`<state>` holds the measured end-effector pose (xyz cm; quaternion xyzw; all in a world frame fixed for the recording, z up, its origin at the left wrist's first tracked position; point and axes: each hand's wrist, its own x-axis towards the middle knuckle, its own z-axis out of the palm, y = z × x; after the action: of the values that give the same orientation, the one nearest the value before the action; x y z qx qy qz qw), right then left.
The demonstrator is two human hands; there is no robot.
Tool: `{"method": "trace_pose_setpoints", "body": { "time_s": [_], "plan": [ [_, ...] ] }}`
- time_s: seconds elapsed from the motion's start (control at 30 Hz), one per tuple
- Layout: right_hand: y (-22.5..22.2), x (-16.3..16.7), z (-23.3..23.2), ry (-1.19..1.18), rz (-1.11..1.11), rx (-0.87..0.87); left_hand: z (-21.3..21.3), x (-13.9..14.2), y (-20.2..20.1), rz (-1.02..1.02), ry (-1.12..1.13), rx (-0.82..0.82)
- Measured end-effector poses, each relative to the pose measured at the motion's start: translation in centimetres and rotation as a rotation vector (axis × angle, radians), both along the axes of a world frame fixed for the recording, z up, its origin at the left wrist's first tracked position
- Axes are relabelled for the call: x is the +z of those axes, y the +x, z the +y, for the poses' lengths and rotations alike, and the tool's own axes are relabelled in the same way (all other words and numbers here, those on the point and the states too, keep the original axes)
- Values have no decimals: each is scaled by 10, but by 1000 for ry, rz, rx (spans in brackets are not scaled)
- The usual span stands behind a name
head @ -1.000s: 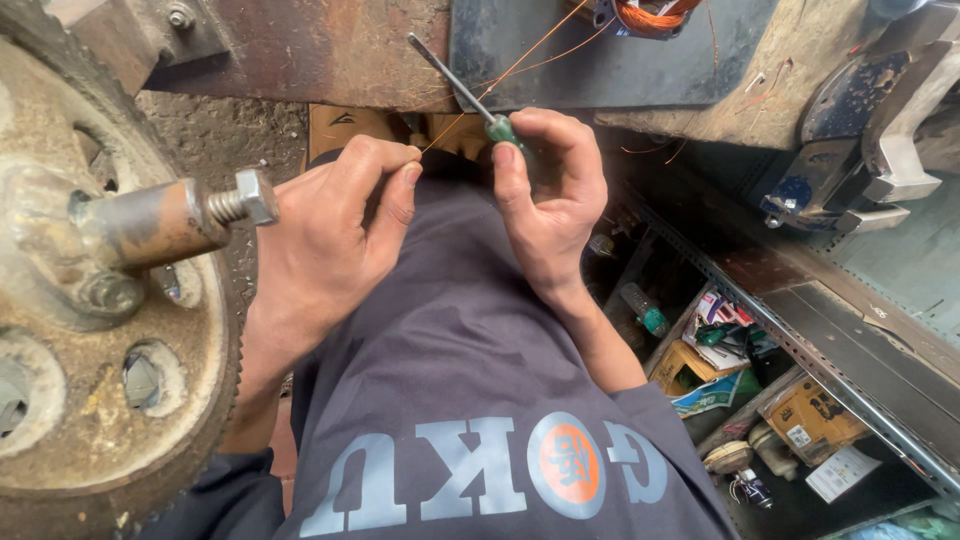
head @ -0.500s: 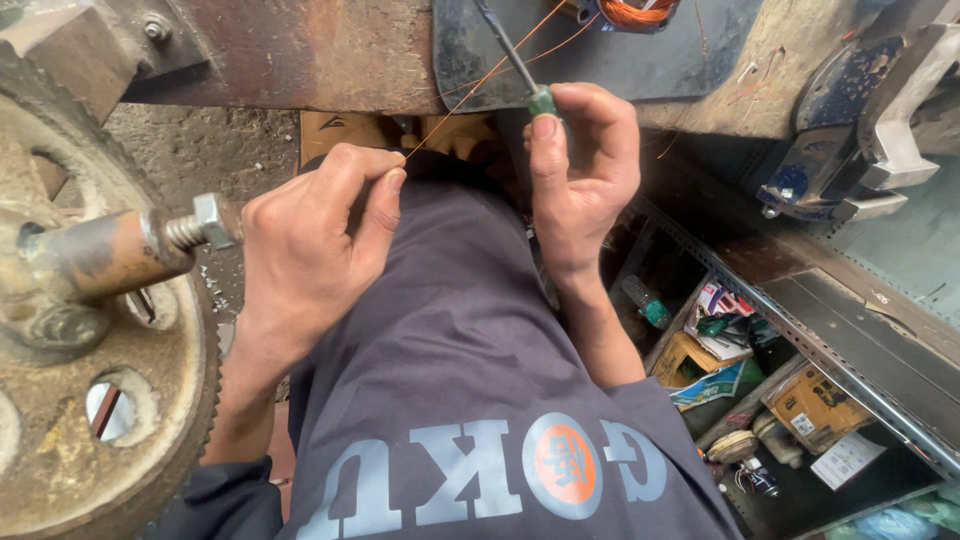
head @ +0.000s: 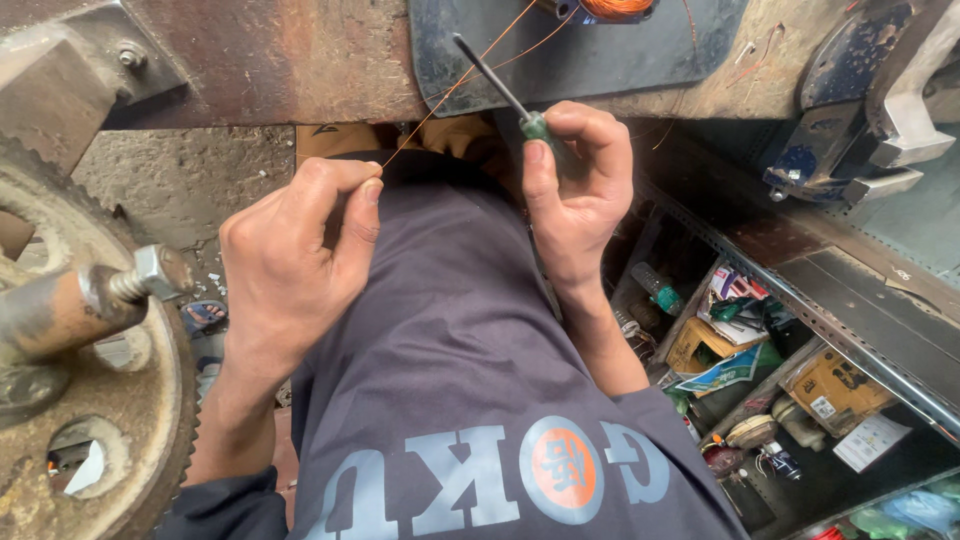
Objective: The person winds copper wire around a motor stator, then uses a screwdriver to apply a liquid from a bottle to the wire ends and wipes them with a cloth. The person continues to wind and adjust the wire on the stator.
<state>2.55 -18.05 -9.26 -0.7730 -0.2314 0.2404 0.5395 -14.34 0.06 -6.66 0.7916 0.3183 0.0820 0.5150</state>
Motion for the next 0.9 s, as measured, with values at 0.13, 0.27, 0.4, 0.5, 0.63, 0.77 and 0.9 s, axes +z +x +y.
{"method": "trace_pose_setpoints", "body": {
  "time_s": [0.13, 0.27, 0.4, 0.5, 0.63, 0.77, 0.9],
  "plan": [
    [-3, -8, 5, 1, -36, 47, 1, 1, 0, -19, 20, -9],
    [2, -4, 1, 7, -33, 36, 3, 0, 1, 5, 4, -14],
    [6, 6, 1, 21, -2, 12, 4, -1, 1, 14, 10, -18],
    [2, 5, 13, 27, -35, 53, 5, 0, 1, 5, 10, -24],
    [-4, 1, 28, -47, -163, 158, 5, 0, 0, -12, 27, -31],
    [-2, 2, 24, -84, -201, 128, 5, -1, 0, 9, 14, -15],
    [9, 1, 13, -73, -169, 54, 5, -1, 0, -19, 15, -18]
  ]
}}
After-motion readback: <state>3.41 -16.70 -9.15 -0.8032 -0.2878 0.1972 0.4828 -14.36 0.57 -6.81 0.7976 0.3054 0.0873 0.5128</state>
